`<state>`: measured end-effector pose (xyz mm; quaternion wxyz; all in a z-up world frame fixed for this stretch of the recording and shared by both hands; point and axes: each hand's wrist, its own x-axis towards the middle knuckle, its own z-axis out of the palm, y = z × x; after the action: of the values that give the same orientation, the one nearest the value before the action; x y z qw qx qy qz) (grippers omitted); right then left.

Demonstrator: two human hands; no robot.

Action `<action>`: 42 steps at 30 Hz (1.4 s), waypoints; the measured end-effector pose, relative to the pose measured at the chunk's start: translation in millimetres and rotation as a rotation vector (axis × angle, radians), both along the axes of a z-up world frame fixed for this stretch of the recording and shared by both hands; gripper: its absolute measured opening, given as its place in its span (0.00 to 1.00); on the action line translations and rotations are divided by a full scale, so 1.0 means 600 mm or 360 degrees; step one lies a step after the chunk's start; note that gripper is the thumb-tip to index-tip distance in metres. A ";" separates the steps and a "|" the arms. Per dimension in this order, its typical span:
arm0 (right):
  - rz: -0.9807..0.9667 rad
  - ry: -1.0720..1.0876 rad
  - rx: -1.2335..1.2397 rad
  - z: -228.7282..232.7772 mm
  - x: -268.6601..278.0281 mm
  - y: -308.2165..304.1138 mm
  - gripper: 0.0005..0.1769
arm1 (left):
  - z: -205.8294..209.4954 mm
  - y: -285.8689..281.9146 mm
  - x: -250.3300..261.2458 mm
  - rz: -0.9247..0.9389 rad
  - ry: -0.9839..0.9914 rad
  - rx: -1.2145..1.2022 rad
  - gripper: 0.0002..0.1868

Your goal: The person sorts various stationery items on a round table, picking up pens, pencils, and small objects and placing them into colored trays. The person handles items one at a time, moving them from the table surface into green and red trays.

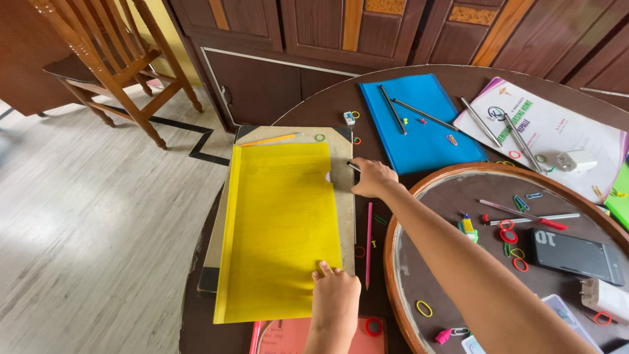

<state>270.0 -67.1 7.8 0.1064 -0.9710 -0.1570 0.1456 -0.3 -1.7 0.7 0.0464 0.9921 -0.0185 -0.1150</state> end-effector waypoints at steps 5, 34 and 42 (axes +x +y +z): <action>0.0204 0.0240 -0.0064 0.003 0.026 -0.021 0.70 | 0.005 0.001 -0.001 0.0018 0.0069 -0.0050 0.08; 0.0925 -0.0447 -0.0339 0.021 -0.082 -0.075 0.34 | 0.031 0.013 -0.018 0.0311 0.0112 -0.0353 0.32; 0.0815 -0.0393 -0.0387 0.007 -0.090 -0.067 0.29 | 0.039 -0.005 0.001 0.0418 -0.0016 -0.0274 0.37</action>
<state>216.0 -107.1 12.1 -0.0706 -0.9158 -0.3897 0.0664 0.2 -4.7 24.3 0.1459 0.9789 0.1015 -0.1009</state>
